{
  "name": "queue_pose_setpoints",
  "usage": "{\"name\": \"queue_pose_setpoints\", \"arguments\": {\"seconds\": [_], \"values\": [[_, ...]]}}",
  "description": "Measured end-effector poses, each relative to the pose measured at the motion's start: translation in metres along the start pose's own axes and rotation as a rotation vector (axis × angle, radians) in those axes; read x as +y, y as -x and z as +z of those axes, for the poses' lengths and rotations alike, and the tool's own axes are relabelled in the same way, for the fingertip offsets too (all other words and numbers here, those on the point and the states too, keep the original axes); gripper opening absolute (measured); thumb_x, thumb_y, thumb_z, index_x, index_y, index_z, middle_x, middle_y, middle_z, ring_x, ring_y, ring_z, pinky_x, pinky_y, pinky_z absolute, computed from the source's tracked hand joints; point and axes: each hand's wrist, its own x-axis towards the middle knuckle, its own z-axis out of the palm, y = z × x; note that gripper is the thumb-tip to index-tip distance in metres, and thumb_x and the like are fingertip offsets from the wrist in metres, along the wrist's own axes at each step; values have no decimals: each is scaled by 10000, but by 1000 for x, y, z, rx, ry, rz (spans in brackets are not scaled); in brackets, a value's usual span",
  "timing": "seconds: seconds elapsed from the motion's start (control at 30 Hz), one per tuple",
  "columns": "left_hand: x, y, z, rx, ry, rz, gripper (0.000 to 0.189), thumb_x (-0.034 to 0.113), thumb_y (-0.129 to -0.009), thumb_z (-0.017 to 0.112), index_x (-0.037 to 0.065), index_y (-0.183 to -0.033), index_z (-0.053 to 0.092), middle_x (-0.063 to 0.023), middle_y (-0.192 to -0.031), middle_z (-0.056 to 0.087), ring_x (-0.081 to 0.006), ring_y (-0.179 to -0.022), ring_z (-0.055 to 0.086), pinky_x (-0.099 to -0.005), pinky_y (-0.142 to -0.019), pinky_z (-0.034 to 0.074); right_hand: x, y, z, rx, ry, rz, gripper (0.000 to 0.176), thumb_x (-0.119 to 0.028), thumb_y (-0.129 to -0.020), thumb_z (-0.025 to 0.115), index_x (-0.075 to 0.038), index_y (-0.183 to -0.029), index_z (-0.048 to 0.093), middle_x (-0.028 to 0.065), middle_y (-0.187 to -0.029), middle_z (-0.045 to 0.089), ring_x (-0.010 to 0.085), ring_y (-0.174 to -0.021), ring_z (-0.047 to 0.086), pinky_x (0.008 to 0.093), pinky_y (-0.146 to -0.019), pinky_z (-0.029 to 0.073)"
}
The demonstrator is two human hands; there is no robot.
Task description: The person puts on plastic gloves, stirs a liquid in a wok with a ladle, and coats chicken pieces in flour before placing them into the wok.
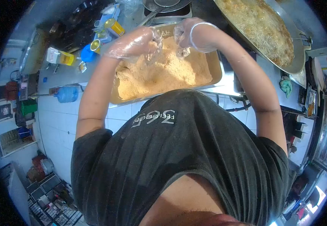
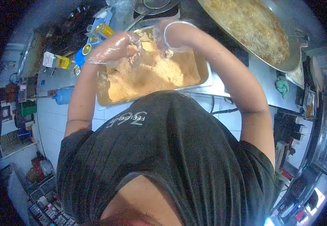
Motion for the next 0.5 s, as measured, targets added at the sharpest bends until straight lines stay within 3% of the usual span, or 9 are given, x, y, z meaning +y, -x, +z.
{"name": "queue_pose_setpoints", "arguments": {"seconds": [0.07, 0.1, 0.17, 0.27, 0.37, 0.47, 0.5], "values": [[6, -1, -13, 165, -22, 81, 268, 120, -831, 720, 17, -1079, 722, -198, -975, 725, -315, -891, 707, -402, -855, 546, -1, 8, -24, -27, -110, 24, 415, -196, -796, 779, -50, -1177, 705, 139, -955, 741, 239, -762, 703, 350, -705, 583], [18, -2, -29, 127, 16, 72, 273, 126, -837, 718, 15, -1086, 719, -194, -984, 728, -304, -889, 711, -398, -847, 550, -1, 17, -38, -25, -158, -14, 341, -194, -825, 757, -54, -1134, 724, 161, -981, 745, 221, -786, 709, 346, -700, 574], [49, -10, -69, 50, 88, 62, 282, 140, -848, 713, 9, -1098, 714, -187, -1003, 733, -282, -886, 719, -390, -831, 559, -13, 54, -87, 86, -128, -217, 218, -132, -875, 728, 27, -1023, 735, 142, -957, 749, 279, -863, 718, 384, -774, 586], [76, -34, -111, 139, -19, 163, 199, 138, -853, 704, 11, -1002, 735, -117, -885, 732, -196, -779, 698, -351, -757, 578, 12, 83, -131, 93, -528, -129, 209, -98, -837, 746, 31, -1000, 728, 132, -930, 742, 224, -848, 707, 328, -733, 577], [115, -77, -154, 194, -71, 179, 214, 152, -831, 681, 4, -976, 736, -137, -848, 731, -227, -776, 701, -362, -741, 567, 52, 114, -179, 170, -584, -143, 221, -80, -811, 760, 17, -1006, 726, 139, -939, 741, 212, -845, 707, 304, -731, 575], [160, -126, -188, 270, -130, 196, 232, 165, -809, 659, -2, -950, 737, -157, -811, 731, -257, -772, 705, -374, -725, 555, 82, 165, -227, 408, -457, 170, 225, -93, -804, 768, 21, -994, 726, 127, -914, 741, 201, -807, 704, 312, -708, 579], [165, -141, -189, 260, -67, 207, 221, 154, -809, 647, 4, -941, 741, -137, -803, 730, -231, -760, 694, -363, -712, 554, 96, 172, -236, 434, -383, 239, 220, -99, -805, 770, 18, -987, 727, 127, -902, 740, 203, -800, 702, 322, -708, 574]]}}
